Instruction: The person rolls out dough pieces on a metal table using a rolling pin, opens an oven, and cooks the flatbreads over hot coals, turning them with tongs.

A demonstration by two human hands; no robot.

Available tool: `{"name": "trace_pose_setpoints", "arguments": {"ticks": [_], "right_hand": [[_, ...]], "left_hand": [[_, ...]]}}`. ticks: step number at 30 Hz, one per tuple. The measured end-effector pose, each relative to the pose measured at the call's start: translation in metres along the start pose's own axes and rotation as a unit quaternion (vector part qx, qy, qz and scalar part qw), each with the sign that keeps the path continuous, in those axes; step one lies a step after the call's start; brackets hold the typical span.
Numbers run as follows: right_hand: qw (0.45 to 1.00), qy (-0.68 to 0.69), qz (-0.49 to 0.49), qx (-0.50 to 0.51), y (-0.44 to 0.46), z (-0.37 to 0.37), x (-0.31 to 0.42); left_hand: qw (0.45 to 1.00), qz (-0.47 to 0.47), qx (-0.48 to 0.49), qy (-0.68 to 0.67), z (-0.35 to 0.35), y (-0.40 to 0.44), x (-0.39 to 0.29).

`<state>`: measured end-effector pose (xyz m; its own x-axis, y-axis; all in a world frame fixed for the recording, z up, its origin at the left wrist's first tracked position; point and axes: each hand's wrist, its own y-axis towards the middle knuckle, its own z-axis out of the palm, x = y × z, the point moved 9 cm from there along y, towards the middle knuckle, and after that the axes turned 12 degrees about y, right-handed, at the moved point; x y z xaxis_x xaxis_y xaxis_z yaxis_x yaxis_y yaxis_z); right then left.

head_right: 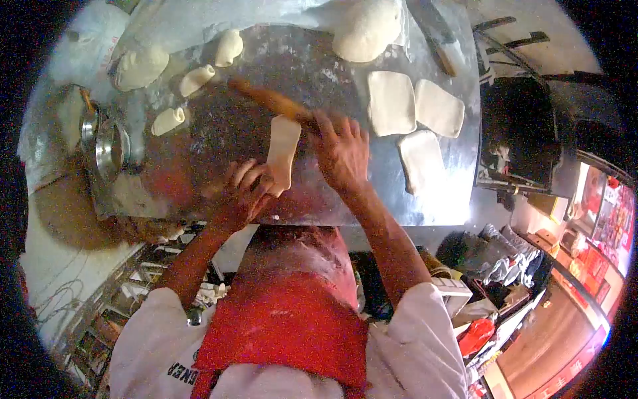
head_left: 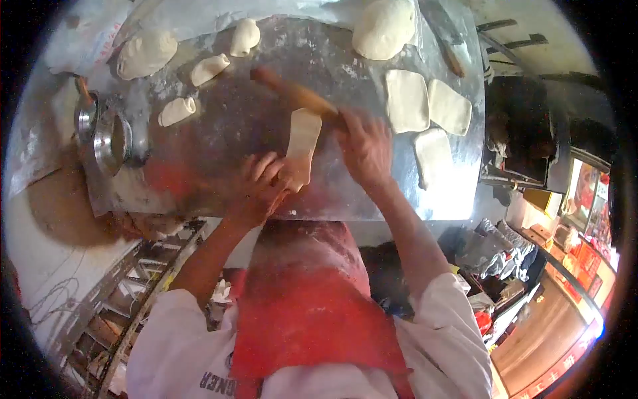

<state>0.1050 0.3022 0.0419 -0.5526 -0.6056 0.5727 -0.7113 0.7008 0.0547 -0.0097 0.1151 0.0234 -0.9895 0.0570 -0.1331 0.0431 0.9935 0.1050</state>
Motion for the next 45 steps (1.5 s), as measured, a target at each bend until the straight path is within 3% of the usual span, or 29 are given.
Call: {"name": "trace_pose_setpoints", "arguments": {"ticks": [2, 4, 6, 8, 10, 15, 17, 18, 20, 21, 25, 27, 28, 30, 34, 36, 38, 40, 43, 44, 45], "right_hand": [[0.989, 0.077, -0.087, -0.093, 0.009, -0.016, 0.017], [0.989, 0.070, -0.101, -0.078, -0.018, -0.009, 0.030], [0.980, 0.197, 0.005, 0.033, -0.043, 0.031, 0.016], [0.981, 0.186, 0.037, 0.029, -0.048, 0.049, 0.015], [0.971, 0.199, 0.136, 0.000, -0.045, 0.056, 0.001], [0.966, 0.195, 0.169, -0.003, -0.033, 0.061, -0.007], [0.961, 0.216, 0.172, -0.001, -0.027, 0.058, -0.010], [0.959, 0.210, 0.189, 0.003, -0.025, 0.053, -0.009], [0.956, 0.203, 0.210, 0.015, -0.027, 0.052, -0.007], [0.952, 0.203, 0.229, 0.026, -0.023, 0.055, -0.010], [0.935, 0.208, 0.282, 0.047, -0.019, 0.054, -0.015], [0.928, 0.195, 0.310, 0.063, -0.015, 0.052, -0.014], [0.920, 0.185, 0.336, 0.080, -0.015, 0.054, -0.016], [0.923, 0.183, 0.333, 0.059, -0.015, 0.058, -0.020], [0.935, 0.164, 0.312, 0.047, -0.014, 0.058, -0.021], [0.934, 0.208, 0.285, 0.050, -0.014, 0.052, -0.022], [0.932, 0.253, 0.254, 0.057, -0.008, 0.047, -0.037], [0.997, 0.063, 0.014, -0.049, 0.024, 0.019, -0.035], [0.987, 0.035, -0.047, -0.150, 0.080, -0.019, -0.030], [0.994, 0.005, -0.035, -0.103, 0.096, -0.006, -0.041], [0.998, -0.027, -0.021, -0.056, 0.102, 0.007, -0.052]], "left_hand": [[0.999, -0.010, -0.032, -0.030, 0.010, 0.006, 0.004], [0.995, -0.007, -0.069, -0.068, -0.004, 0.018, 0.004], [0.991, -0.055, -0.072, -0.095, -0.013, 0.039, 0.011], [0.985, -0.098, -0.070, -0.124, -0.006, 0.052, 0.020], [0.970, -0.160, -0.084, -0.163, 0.014, 0.056, 0.035], [0.969, -0.198, -0.054, -0.138, 0.019, 0.060, 0.049], [0.938, -0.218, -0.018, -0.268, 0.045, 0.065, 0.067], [0.938, -0.214, -0.017, -0.271, 0.044, 0.077, 0.071], [0.872, -0.264, 0.063, -0.407, 0.067, 0.089, 0.083], [0.938, -0.199, 0.009, -0.283, 0.056, 0.105, 0.082], [0.947, -0.219, 0.031, -0.233, 0.062, 0.142, 0.082], [0.911, -0.207, 0.274, -0.229, 0.068, 0.147, 0.073], [0.912, -0.207, 0.273, -0.226, 0.060, 0.143, 0.072], [0.985, -0.038, 0.070, -0.156, 0.002, 0.137, 0.045], [0.990, 0.028, 0.000, -0.137, -0.011, 0.082, 0.015], [0.989, 0.040, -0.103, -0.095, -0.015, 0.064, 0.013], [0.993, 0.051, -0.092, -0.062, -0.002, 0.055, 0.017], [0.992, 0.038, -0.065, -0.099, -0.011, 0.060, 0.015], [0.986, -0.016, 0.025, -0.162, 0.003, 0.066, 0.029], [0.986, -0.012, 0.029, -0.162, -0.001, 0.076, 0.026], [0.979, -0.065, 0.022, -0.194, -0.006, 0.095, 0.029]]}}
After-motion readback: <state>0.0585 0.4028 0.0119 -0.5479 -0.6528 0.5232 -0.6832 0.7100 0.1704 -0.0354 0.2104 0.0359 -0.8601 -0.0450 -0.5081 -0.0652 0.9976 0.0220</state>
